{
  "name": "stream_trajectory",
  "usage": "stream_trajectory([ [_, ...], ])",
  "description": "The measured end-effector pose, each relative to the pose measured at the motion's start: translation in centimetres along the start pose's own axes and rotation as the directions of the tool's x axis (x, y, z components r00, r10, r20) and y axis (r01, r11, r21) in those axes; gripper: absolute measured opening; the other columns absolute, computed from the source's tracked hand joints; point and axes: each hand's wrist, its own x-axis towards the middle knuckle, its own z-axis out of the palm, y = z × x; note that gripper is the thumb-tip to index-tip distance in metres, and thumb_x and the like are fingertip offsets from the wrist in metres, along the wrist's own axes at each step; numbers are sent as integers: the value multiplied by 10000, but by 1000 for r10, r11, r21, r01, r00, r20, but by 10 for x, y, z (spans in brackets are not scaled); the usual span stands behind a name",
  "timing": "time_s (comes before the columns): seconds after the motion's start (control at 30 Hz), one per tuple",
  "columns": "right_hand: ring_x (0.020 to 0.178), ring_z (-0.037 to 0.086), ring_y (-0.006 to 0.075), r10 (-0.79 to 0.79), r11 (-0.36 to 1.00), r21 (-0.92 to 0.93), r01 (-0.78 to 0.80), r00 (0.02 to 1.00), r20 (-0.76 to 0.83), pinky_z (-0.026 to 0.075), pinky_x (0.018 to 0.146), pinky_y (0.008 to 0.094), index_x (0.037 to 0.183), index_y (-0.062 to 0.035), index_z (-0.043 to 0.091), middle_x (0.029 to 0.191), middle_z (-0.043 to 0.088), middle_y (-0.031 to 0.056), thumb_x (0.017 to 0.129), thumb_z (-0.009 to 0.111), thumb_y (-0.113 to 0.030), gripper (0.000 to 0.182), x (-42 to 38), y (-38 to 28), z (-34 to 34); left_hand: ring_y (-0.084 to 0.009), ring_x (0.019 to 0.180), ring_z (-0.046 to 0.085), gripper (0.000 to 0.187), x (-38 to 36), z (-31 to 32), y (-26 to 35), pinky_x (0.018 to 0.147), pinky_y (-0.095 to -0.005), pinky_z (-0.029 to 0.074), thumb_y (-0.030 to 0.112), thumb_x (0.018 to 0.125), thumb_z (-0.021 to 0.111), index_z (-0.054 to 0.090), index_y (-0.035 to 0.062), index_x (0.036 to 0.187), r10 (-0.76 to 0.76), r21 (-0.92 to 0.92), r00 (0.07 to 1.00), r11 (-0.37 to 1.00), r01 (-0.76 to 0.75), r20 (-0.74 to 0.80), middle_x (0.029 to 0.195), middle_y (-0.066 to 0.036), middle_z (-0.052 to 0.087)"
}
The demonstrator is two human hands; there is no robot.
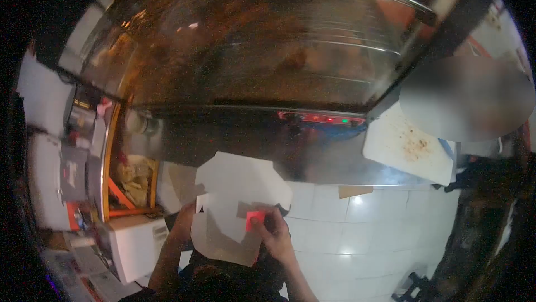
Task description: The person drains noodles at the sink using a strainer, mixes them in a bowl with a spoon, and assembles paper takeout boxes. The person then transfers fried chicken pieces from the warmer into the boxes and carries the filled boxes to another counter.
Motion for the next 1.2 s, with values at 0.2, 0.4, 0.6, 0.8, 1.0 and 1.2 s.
stream_trajectory([
  [0.2,969,626,162,-4,981,-192,1,1000,-17,496,828,296,1209,-15,548,1155,594,90,945,687,-171,337,-5,-4,14,-156,1067,604,345,0,2,-35,943,-319,470,222,1041,456,591,20,1286,76,-274,997,959,-76,-10,1183,-71,649],
  [0.4,962,634,149,-27,966,-258,22,1000,-16,493,818,283,1218,-16,535,1142,600,78,953,669,-127,317,-13,-14,46,-148,1074,609,360,-4,-8,-56,915,-305,485,242,1045,459,588,4,1284,-187,-747,982,649,145,27,1180,-68,653],
  [0.6,953,658,154,-23,970,-244,23,1000,3,500,835,291,1207,-15,534,1130,608,78,960,657,-127,297,-11,-5,76,-143,1011,637,345,-4,-43,-63,871,-304,514,234,1047,457,604,15,1269,-121,-685,990,715,138,74,1139,-60,669],
  [0.8,959,676,174,-23,963,-270,11,999,-43,506,845,301,1218,-9,534,1147,611,101,963,645,-124,301,-12,-9,111,-151,989,653,327,-13,-74,-50,820,-309,527,224,1037,467,620,21,1243,-135,-716,990,687,127,46,1114,-66,673],
  [1.0,927,661,158,-61,953,-301,27,993,-101,515,829,291,1230,-9,550,1109,635,91,950,667,-117,323,-9,-14,125,-142,973,631,308,-3,-94,-44,870,-287,484,248,1017,519,631,19,1190,-74,-594,990,794,129,116,1082,-53,666],
  [1.2,872,638,124,-80,941,-337,37,990,-116,546,767,270,1172,-37,609,995,645,32,919,709,-101,280,-8,-6,105,-164,991,625,263,16,-113,-32,890,-305,500,184,964,628,631,13,1163,108,-398,963,918,-1,247,1093,-75,666],
])
